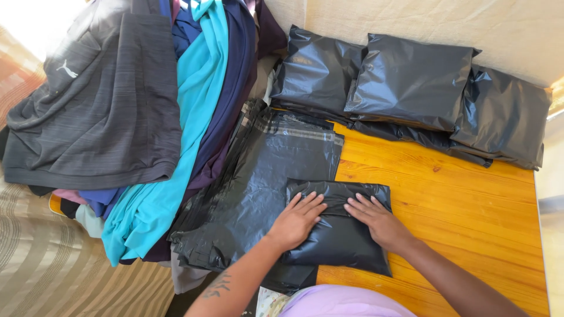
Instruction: The person picks up several garments from a pile, smooths them on a wooden table, and folds them into flat rectangles before placing them into black plastic shipping bags.
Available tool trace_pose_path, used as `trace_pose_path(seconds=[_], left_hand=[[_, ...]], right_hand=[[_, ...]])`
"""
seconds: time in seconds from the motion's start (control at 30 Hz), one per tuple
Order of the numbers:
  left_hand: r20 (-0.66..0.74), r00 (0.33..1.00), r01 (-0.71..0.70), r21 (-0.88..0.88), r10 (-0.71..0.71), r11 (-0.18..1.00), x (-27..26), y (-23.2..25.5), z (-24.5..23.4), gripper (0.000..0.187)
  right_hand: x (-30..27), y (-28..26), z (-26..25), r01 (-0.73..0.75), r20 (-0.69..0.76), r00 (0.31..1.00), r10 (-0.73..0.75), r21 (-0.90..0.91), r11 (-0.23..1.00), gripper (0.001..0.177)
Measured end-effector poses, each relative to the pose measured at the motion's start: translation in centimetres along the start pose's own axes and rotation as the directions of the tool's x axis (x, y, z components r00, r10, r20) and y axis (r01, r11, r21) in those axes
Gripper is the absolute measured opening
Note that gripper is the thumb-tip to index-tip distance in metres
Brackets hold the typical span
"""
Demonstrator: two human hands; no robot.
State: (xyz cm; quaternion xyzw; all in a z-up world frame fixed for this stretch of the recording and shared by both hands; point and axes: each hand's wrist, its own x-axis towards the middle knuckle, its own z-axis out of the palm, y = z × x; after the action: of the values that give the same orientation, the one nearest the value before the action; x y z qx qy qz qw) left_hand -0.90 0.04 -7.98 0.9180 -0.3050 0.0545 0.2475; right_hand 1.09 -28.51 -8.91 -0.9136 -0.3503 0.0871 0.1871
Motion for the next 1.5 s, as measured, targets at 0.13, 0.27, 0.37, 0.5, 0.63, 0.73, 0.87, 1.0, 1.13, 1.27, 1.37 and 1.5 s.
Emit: trace_pose_path(seconds=[0.13,0.27,0.37,0.5,0.63,0.73,0.87,1.0,1.13,1.27,1.37,1.5], left_hand=[[0.112,0.993,-0.024,-0.051,0.03,0.998,-2.8,-1.9,-2.7,0.044],[0.357,0.928,-0.074,-0.106,0.107,0.992,-4.2,-2.8,-4.7,0.078],[0.314,0.941,-0.109,-0.081,0.129,0.991,-4.5,-3.7,-4.0,0.067],[0.221,0.966,-0.103,-0.144,0.134,0.984,-3.9,-4.0,-2.8,0.07],[0.058,0.996,-0.058,-0.259,0.075,0.964,-2.2,-2.9,-3.3,0.057],[-0.115,0.976,0.131,-0.381,-0.187,0.915,-1.0,-1.9,-2.1,0.051],[-0.025,0.762,0.53,-0.55,-0.648,0.645,2.2,0.5,-3.2,0.023],[0.253,0.564,0.765,-0.518,-0.786,0.382,2.0,-2.6,-1.9,0.053],[0.297,0.494,0.805,-0.512,-0.817,0.3,1.1,-3.1,-2.1,0.044],[0.299,0.455,0.816,-0.517,-0.839,0.259,0.7,-5.5,0.4,0.033],[0.301,0.443,0.814,-0.531,-0.845,0.237,0.8,-5.7,1.3,0.032],[0.241,0.451,0.831,-0.467,-0.859,0.304,1.1,-6.3,3.2,0.031]], right_hand=[[-2.6,1.8,-0.9,0.027,-0.067,0.997,-0.028,-0.01,1.0,0.062],[-5.4,2.9,-1.1,0.059,0.025,0.998,-0.058,-0.029,0.998,0.066],[-6.0,3.5,-0.7,0.113,-0.022,0.993,-0.115,-0.084,0.99,0.055],[-5.9,4.2,0.6,0.077,-0.1,0.992,-0.073,0.036,0.996,0.058],[-4.6,3.2,-0.3,-0.053,-0.203,0.968,0.144,0.398,0.916,0.049],[-3.3,3.1,-1.1,-0.067,-0.279,0.877,0.391,0.734,0.676,0.037],[-1.8,4.4,-1.3,-0.47,-0.055,0.67,0.74,0.74,0.48,0.025],[-2.4,7.3,-1.2,-0.646,-0.01,0.569,0.823,0.614,0.454,0.042],[-3.8,7.9,-0.2,-0.758,-0.012,0.519,0.855,0.457,0.466,0.037],[-2.1,3.5,-2.1,-0.76,0.03,0.536,0.844,0.452,0.467,0.037],[-1.7,2.5,-1.7,-0.791,0.06,0.51,0.858,0.426,0.44,0.04],[-1.4,3.7,0.6,-0.791,0.025,0.512,0.859,0.403,0.46,0.03]])
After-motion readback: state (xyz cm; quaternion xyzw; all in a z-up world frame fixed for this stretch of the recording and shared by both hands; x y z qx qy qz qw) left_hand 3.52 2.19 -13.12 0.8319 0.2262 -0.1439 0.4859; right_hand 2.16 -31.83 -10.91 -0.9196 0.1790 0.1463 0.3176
